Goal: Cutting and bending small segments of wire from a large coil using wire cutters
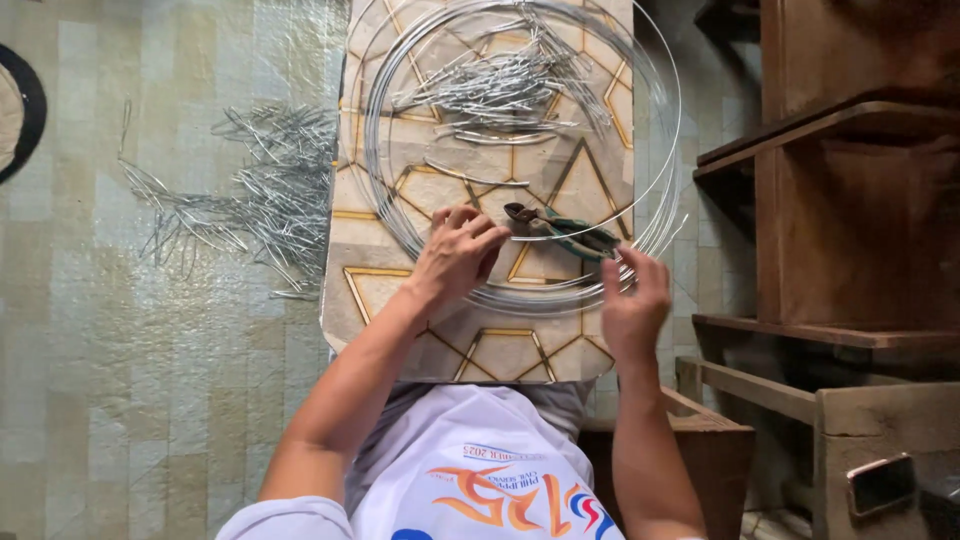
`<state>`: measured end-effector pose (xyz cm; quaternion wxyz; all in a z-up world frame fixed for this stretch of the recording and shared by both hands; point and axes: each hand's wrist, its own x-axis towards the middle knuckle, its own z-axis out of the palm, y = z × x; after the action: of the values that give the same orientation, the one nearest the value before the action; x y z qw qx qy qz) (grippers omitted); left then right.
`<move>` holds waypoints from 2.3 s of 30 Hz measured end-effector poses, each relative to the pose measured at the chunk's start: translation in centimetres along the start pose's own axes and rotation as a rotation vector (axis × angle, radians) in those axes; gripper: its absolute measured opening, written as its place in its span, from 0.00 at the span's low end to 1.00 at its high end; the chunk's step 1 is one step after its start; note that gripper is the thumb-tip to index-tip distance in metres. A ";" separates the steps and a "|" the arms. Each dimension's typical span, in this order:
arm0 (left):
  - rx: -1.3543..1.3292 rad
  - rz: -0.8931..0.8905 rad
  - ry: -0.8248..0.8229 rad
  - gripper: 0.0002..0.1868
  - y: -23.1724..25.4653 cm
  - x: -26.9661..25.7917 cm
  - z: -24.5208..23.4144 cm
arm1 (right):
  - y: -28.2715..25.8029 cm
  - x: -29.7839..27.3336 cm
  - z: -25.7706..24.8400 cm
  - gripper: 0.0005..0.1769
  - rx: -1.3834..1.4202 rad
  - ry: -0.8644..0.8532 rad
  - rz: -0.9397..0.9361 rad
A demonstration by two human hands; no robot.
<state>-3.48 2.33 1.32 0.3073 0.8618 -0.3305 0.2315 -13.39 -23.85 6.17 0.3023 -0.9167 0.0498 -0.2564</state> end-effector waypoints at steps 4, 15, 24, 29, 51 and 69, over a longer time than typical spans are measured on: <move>-0.007 -0.007 -0.026 0.07 0.0 -0.3 -0.3 | -2.2 2.1 3.5 0.19 -0.111 -0.088 -0.344; -0.621 -0.325 0.176 0.33 -2.0 -0.7 2.3 | 1.7 -0.2 9.6 0.10 -0.057 -0.048 -0.432; -1.182 -0.611 -0.029 0.09 -3.4 0.7 -1.4 | 0.5 0.2 9.3 0.09 -0.002 0.012 -0.448; -1.117 -0.652 -0.058 0.07 -4.0 -0.2 0.1 | 0.0 0.3 8.9 0.08 -0.022 0.009 -0.437; -0.901 -0.619 -0.096 0.05 -3.4 -0.1 0.8 | 1.8 -0.4 9.8 0.06 0.082 -0.037 -0.283; -0.830 -0.637 -0.072 0.08 -2.8 0.3 0.9 | 2.4 -0.6 10.0 0.05 0.076 -0.020 -0.305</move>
<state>-1.17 3.26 -0.19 0.6664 0.7329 -0.1262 -0.0536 -8.73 -20.36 -2.29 0.2949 -0.9039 -0.1029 -0.2921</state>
